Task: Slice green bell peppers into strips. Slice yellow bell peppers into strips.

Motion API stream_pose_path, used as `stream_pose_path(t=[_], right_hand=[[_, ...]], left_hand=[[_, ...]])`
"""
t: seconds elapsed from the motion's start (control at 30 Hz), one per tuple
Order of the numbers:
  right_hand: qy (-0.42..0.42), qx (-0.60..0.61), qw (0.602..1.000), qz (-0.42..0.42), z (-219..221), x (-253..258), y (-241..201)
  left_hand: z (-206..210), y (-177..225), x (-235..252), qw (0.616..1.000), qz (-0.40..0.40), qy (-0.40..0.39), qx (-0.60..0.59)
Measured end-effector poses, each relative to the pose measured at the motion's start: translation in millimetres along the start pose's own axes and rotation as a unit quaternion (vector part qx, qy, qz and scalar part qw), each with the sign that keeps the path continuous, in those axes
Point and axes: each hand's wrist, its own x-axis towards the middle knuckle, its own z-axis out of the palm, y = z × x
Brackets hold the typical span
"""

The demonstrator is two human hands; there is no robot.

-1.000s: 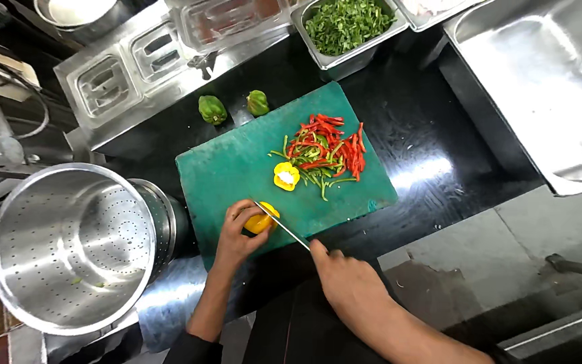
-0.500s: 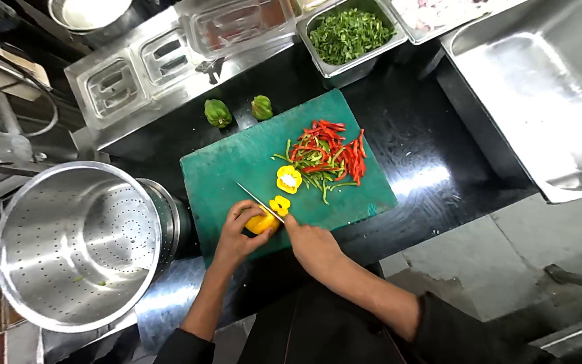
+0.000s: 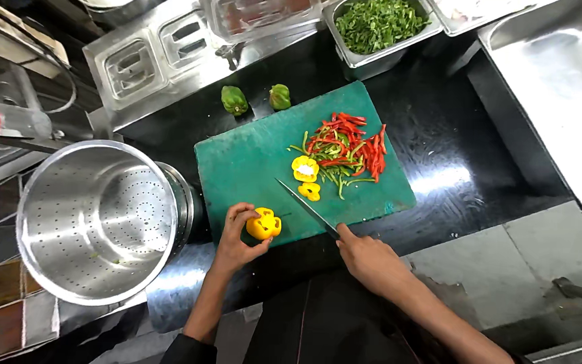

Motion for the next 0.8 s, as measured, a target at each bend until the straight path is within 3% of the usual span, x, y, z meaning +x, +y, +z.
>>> stream_pose_path(t=[0.17,0.33,0.53,0.6,0.8], right_hand=[[-0.017,0.016,1.0,-0.016,4,-1,-7],[-0.004,0.003,1.0,-0.001,1,-6,-10],[0.048,0.036,0.998,-0.013,1,-24,-2],[0.055,0.043,0.997,-0.026,4,-28,-2],[0.059,0.014,0.998,-0.025,8,-43,-8]], left_hand=[[8,8,4,0.986,-0.032,0.072,-0.145],[22,16,32,0.983,-0.061,0.095,-0.144],[10,39,56,0.965,-0.228,0.075,-0.107],[13,33,53,0.972,-0.209,0.064,-0.084],[21,17,34,0.994,0.001,0.099,-0.035]])
